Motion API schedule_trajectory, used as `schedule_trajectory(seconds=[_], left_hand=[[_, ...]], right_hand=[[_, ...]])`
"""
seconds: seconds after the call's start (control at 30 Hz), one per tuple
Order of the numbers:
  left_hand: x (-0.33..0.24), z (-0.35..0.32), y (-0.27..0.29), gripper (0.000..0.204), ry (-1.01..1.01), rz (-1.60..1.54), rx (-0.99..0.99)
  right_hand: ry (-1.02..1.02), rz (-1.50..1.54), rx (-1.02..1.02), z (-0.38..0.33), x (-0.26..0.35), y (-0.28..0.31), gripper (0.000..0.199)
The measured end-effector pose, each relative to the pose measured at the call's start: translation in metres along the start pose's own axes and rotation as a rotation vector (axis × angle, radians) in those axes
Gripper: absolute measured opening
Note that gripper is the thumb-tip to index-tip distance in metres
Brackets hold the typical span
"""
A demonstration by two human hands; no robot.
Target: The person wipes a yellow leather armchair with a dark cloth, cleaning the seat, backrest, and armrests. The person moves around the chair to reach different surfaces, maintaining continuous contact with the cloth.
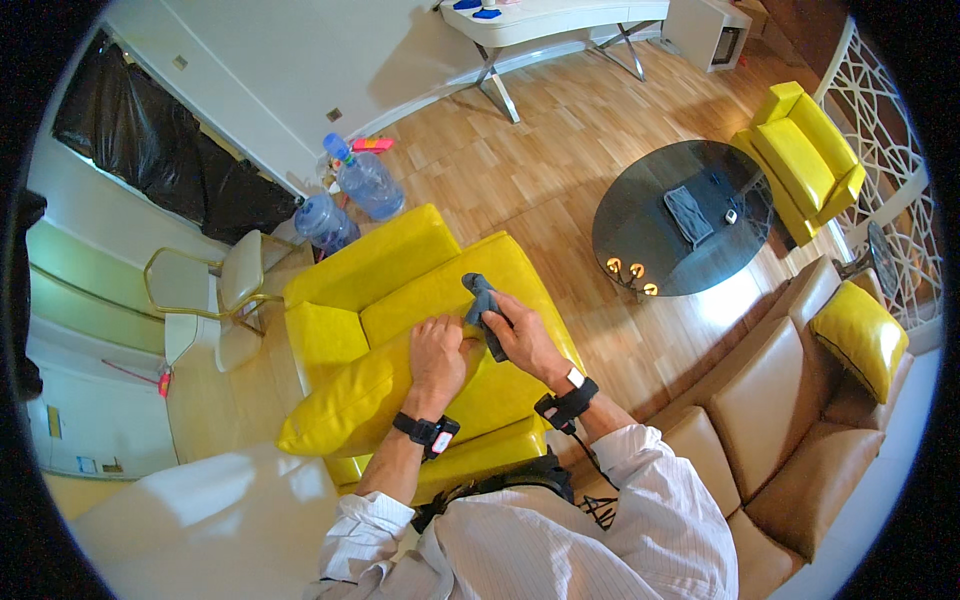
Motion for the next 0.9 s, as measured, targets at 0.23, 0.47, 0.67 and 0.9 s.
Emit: schedule_trajectory(seconds=[0.23,0.47,0.67,0.9], left_hand=[[0.015,0.002,0.071,0.009,0.012,-0.15,-0.268],[0.041,-0.049,0.162,0.022,0.246,-0.435,-0.31],[0.072,-0.101,0.14,0.04,0.494,-0.562,-0.148],[0.084,-0.157,0.142,0.081,0.625,-0.713,-0.172]], right_hand=[[-0.095,0.278,0.13,0.0,0.041,0.004,0.045],[0.48,-0.04,0.308,0.013,0.104,-0.034,0.055],[0.524,-0.147,0.378,0.0,0.099,-0.095,0.062],[0.654,-0.304,0.521,-0.029,0.078,-0.143,0.065]])
Point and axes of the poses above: each hand's wrist, its own z-axis towards the middle knuckle, its own y-axis out of the back of the hand, x = y × z, the point moved 2 cm from there along z, towards the middle knuckle, and after that the axes turned 4 degrees about z, right-handed, at the moved point
